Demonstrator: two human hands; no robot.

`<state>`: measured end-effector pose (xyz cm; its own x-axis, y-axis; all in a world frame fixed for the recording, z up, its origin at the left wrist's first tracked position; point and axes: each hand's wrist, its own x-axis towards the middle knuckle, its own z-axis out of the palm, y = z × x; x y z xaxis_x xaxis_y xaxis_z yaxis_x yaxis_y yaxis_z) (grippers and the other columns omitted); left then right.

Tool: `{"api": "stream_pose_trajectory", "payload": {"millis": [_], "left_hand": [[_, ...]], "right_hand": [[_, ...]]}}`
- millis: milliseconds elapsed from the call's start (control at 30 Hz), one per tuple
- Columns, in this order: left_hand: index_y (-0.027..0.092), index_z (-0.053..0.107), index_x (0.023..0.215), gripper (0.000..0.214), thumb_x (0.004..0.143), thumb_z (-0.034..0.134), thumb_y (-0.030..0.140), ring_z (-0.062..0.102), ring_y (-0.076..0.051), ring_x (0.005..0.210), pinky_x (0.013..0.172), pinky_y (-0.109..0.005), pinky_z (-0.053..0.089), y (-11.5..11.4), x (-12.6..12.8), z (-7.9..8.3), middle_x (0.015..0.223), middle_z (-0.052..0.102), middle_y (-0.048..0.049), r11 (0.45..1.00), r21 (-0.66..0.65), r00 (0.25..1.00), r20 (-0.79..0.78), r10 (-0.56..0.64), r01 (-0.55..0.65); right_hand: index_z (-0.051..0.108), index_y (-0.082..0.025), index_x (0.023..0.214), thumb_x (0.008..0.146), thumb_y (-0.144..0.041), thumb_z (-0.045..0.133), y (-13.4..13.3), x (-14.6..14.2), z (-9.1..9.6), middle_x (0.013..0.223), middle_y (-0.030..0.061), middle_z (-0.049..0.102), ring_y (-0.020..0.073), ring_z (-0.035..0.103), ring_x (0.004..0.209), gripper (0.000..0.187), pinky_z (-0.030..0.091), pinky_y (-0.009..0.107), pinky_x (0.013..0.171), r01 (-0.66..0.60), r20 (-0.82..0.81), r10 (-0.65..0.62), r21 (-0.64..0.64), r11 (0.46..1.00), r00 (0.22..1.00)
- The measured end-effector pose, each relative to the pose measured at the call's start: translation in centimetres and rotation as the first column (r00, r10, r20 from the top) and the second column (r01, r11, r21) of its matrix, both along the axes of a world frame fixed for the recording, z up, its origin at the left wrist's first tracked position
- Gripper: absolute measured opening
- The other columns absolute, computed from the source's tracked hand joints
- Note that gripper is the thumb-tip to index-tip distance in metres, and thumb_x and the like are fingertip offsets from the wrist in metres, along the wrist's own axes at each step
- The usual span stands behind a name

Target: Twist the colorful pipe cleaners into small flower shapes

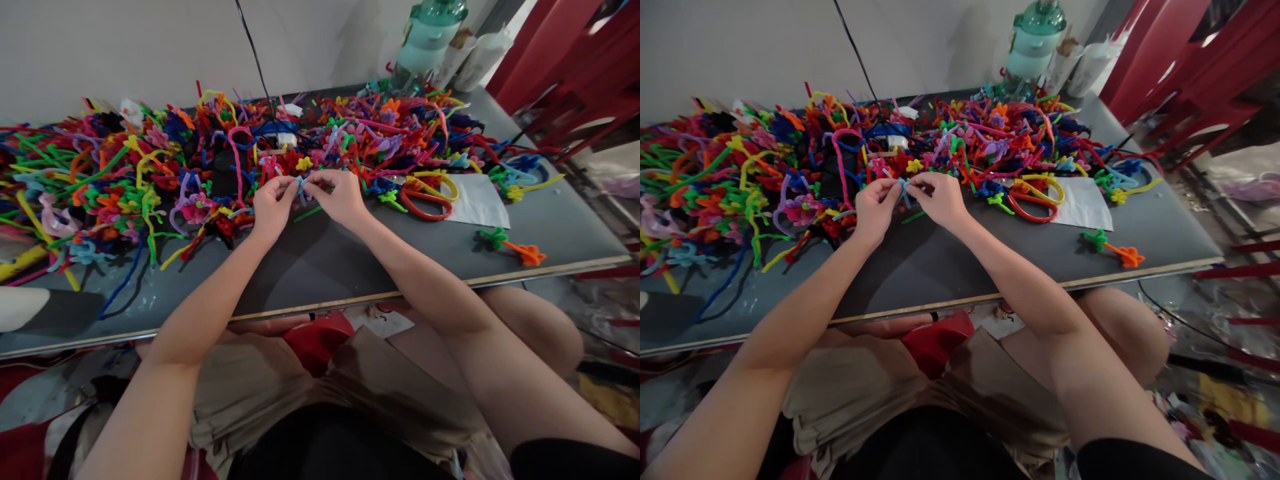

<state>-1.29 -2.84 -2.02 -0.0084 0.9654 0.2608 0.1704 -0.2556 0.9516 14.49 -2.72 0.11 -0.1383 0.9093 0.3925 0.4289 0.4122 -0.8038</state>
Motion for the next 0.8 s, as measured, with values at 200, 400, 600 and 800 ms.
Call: {"api": "stream_pose_trajectory", "payload": {"millis": [200,400,600,800], "left_hand": [[0.018,0.071,0.099,0.026,0.080,0.074,0.036,0.072,-0.017,0.082,0.073,-0.029,0.060,-0.3,0.2,0.5,0.093,0.076,-0.0066,0.998,0.008,0.998,0.022,-0.062,0.062],[0.017,0.074,0.096,0.025,0.079,0.074,0.036,0.072,-0.016,0.080,0.074,-0.029,0.060,-0.2,0.0,0.3,0.091,0.077,-0.0063,0.999,0.028,0.998,0.049,-0.037,0.035],[0.017,0.076,0.095,0.035,0.072,0.079,0.044,0.072,-0.016,0.084,0.077,-0.028,0.058,-0.4,0.1,0.6,0.092,0.077,-0.0057,0.997,0.050,0.994,0.091,-0.063,0.059],[0.017,0.076,0.090,0.031,0.073,0.079,0.042,0.071,-0.016,0.080,0.075,-0.027,0.057,-0.2,-0.1,0.7,0.088,0.076,-0.0052,0.998,0.059,0.997,0.073,-0.027,0.023]], "right_hand": [[0.074,-0.016,0.083,0.084,-0.029,0.063,0.5,0.4,0.2,0.078,0.0040,0.070,0.0156,0.060,0.073,0.017,0.046,0.029,0.069,0.016,0.041,-0.016,-0.001,1.000,0.999],[0.073,-0.016,0.085,0.087,-0.031,0.060,0.3,0.7,0.9,0.080,0.0046,0.069,0.0158,0.061,0.075,0.020,0.046,0.029,0.072,-0.023,0.068,0.023,0.008,1.000,0.997],[0.072,-0.014,0.085,0.087,-0.036,0.060,0.2,0.7,0.9,0.078,0.0046,0.069,0.0148,0.060,0.074,0.025,0.045,0.027,0.069,-0.021,0.059,0.019,0.030,0.999,0.998],[0.071,-0.014,0.083,0.085,-0.039,0.064,0.5,1.0,0.9,0.071,0.0021,0.065,0.0118,0.057,0.066,0.026,0.045,0.024,0.062,-0.137,-0.083,0.135,-0.012,0.991,0.987]]}}
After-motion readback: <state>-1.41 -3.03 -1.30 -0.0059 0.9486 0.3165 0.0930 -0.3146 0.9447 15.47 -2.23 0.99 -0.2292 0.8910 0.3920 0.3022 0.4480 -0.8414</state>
